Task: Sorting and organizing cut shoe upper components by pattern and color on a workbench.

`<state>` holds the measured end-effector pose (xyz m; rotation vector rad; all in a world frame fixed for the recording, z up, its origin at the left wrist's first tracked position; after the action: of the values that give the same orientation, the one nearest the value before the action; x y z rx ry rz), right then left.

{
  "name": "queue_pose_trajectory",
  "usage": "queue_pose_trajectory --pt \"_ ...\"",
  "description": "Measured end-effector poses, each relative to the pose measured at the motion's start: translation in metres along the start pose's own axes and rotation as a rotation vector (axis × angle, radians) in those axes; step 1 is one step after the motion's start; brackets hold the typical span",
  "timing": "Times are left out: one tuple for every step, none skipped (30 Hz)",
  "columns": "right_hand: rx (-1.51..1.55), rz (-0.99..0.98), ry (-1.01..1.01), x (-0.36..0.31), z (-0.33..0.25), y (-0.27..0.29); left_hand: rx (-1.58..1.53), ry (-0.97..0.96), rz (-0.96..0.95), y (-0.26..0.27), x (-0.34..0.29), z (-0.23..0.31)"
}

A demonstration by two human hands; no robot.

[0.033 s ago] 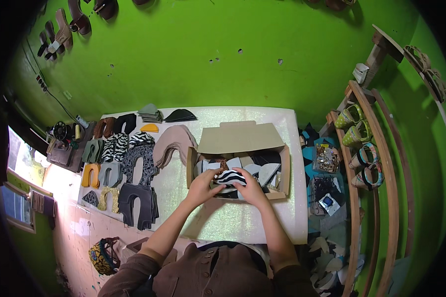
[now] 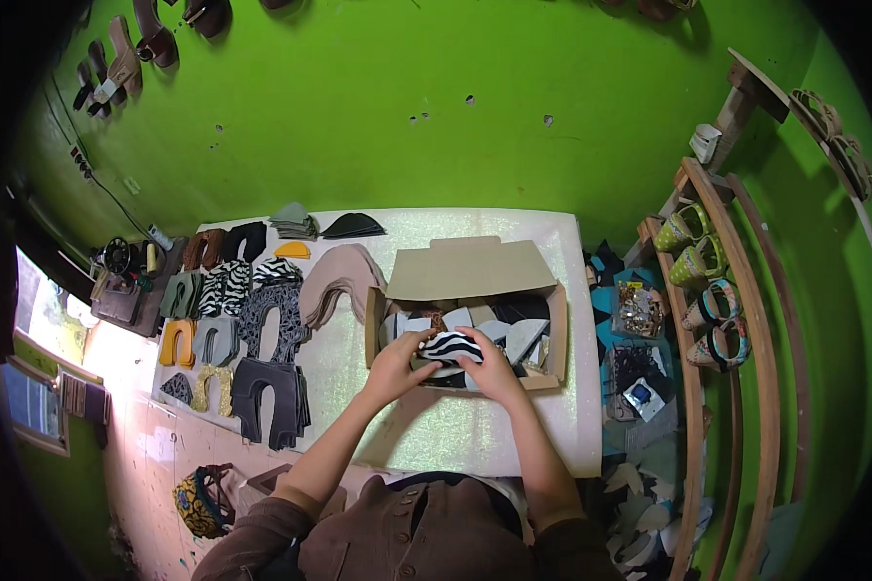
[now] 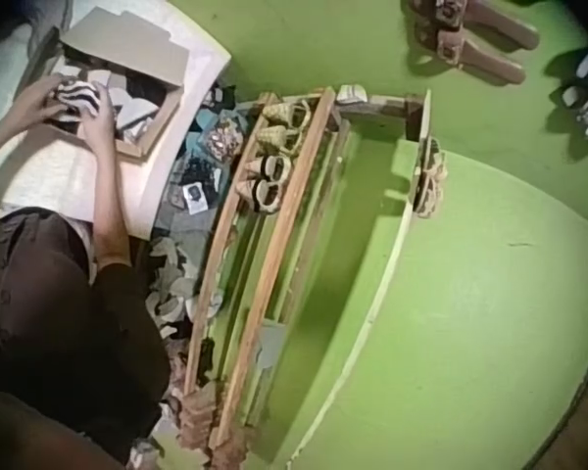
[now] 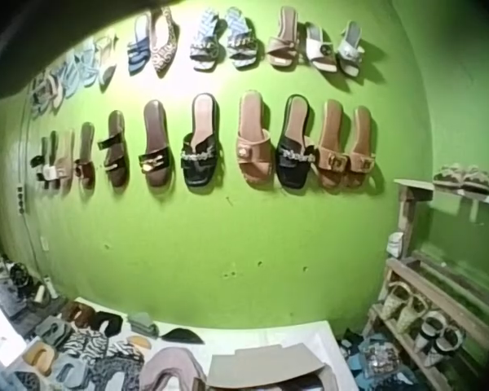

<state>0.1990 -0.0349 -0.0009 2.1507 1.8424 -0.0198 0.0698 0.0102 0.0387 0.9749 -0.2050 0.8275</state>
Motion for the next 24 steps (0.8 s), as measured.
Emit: queue_pose_trajectory --pt "-0.002 -0.003 -0.001 0.000 0.000 -0.002 -0.013 0.038 0.037 0.003 -0.004 -0.001" --pt "0.012 -0.007 0.001 -0.001 -0.001 -0.004 -0.013 0.042 0.040 0.002 -0.007 -0.003" --pt "0.026 -0.012 0.003 -0.001 -0.001 -0.006 -0.091 0.142 0.037 -0.002 -0.013 -0.015" --pt "0.022 -0.014 0.000 -0.001 -0.001 -0.008 -0.173 0.243 0.035 -0.005 -0.016 -0.021" --pt "0.023 0.007 0.005 -0.002 -0.001 -0.009 -0.176 0.247 0.038 -0.004 -0.016 -0.020" --pt "0.024 0.026 0.011 -0.003 -0.001 -0.010 -0.207 0.267 0.017 -0.005 -0.017 -0.020" --pt "0.020 0.018 0.011 -0.003 -0.002 -0.013 -0.235 0.289 -0.001 -0.005 -0.018 -0.019" --pt "0.015 0.015 0.016 -0.003 -0.004 -0.015 -0.233 0.295 0.007 -0.004 -0.021 -0.021" --pt "0.011 0.012 0.020 -0.003 -0.005 -0.018 -0.228 0.275 0.019 -0.003 -0.023 -0.021" --pt "0.008 0.008 0.021 -0.001 -0.004 -0.019 -0.226 0.250 0.027 -0.001 -0.023 -0.019" --pt "0.027 -0.026 0.012 0.000 0.000 -0.022 -0.254 0.252 0.022 0.001 -0.025 -0.018" --pt "0.046 -0.060 0.004 0.002 0.002 -0.027 -0.252 0.254 0.027 0.005 -0.027 -0.016" --pt "0.088 -0.071 -0.021 0.002 0.000 -0.031 -0.296 0.305 0.025 0.008 -0.032 -0.019" --pt "0.088 -0.082 -0.018 0.002 -0.003 -0.036 -0.339 0.355 0.023 0.010 -0.037 -0.023" --pt "0.043 -0.067 0.000 0.002 -0.008 -0.041 -0.302 0.318 0.058 0.016 -0.041 -0.027" --pt "-0.001 -0.052 0.017 0.000 -0.013 -0.044 -0.297 0.325 0.063 0.023 -0.044 -0.028" --pt "0.011 -0.065 -0.029 -0.001 -0.021 -0.050 -0.305 0.358 0.067 0.030 -0.048 -0.029" --pt "0.012 -0.076 -0.028 0.002 -0.022 -0.057 -0.312 0.391 0.071 0.036 -0.053 -0.032" --pt "0.028 -0.101 -0.011 0.005 -0.025 -0.066 -0.347 0.390 0.142 0.044 -0.057 -0.037" --pt "0.044 -0.126 0.006 0.007 -0.030 -0.075 -0.338 0.395 0.147 0.051 -0.063 -0.041" --pt "0.053 -0.131 0.002 0.008 -0.035 -0.083 -0.282 0.389 0.151 0.061 -0.068 -0.043" --pt "0.057 -0.138 0.003 0.011 -0.038 -0.092 -0.228 0.382 0.152 0.072 -0.072 -0.046" --pt "0.080 -0.139 0.007 0.014 -0.042 -0.100 -0.221 0.387 0.154 0.079 -0.077 -0.049" --pt "0.103 -0.139 0.011 0.017 -0.046 -0.108 -0.204 0.400 0.157 0.087 -0.084 -0.054"
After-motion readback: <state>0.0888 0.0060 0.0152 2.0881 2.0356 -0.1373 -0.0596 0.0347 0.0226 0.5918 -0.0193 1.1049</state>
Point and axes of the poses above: each hand's wrist, its own x-axis towards the middle knuckle, its own y-axis out of the back of the hand, z = x × y, the point moved 9 cm from there along x, towards the middle knuckle, and after that the axes turned 12 degrees about -y, right-handed, at the moved point
